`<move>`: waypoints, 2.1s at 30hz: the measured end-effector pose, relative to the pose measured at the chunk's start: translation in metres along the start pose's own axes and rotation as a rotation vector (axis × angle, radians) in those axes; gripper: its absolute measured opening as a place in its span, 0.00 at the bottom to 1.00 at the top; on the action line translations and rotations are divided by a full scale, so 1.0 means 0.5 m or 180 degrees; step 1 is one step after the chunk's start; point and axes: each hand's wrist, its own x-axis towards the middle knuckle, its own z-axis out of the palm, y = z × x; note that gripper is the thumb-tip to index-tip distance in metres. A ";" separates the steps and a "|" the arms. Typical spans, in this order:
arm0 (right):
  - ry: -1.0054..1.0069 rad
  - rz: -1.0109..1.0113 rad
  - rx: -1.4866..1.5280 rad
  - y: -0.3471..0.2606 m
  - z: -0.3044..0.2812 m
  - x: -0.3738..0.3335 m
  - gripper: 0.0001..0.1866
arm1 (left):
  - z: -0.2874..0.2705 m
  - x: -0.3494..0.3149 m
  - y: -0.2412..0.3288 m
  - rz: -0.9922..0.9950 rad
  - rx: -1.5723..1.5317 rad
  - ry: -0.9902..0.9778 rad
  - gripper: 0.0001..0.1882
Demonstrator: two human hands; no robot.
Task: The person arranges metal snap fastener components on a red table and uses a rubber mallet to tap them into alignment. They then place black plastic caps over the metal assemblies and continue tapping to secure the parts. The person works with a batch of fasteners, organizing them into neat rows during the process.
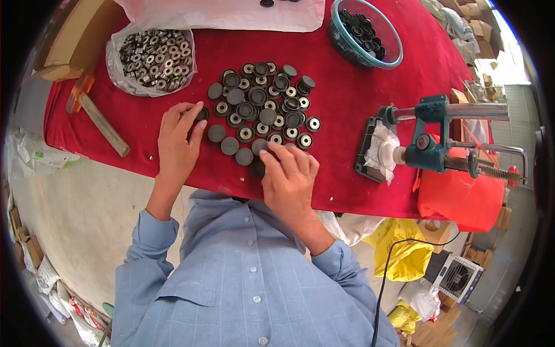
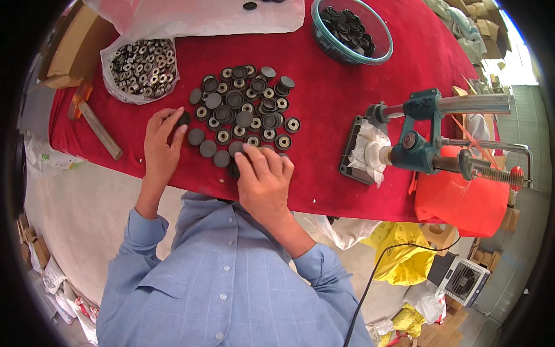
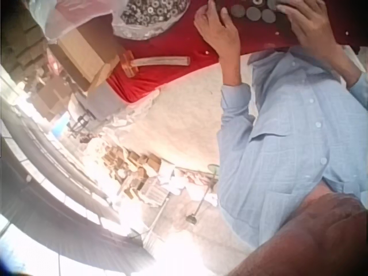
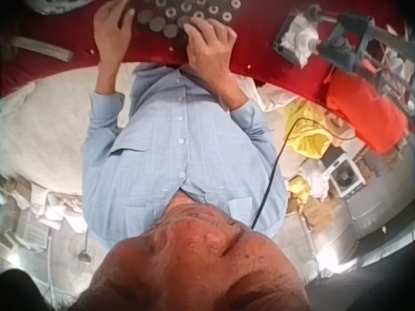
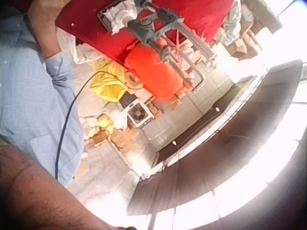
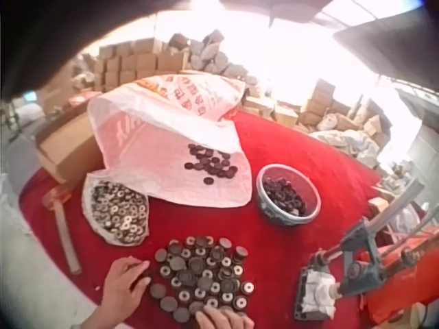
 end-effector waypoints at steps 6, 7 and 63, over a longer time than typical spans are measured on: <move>-0.0105 0.0398 0.0017 -0.025 -0.006 -0.019 0.16 | -0.004 0.021 -0.008 -0.0437 -0.0476 -0.0134 0.16; -0.0138 0.0443 -0.0003 -0.026 -0.004 -0.019 0.16 | -0.009 0.025 -0.001 -0.0514 -0.0558 -0.0145 0.15; -0.0159 -0.0300 -0.0344 0.046 -0.009 0.010 0.17 | 0.057 -0.023 0.107 0.0876 -0.0110 -0.0308 0.16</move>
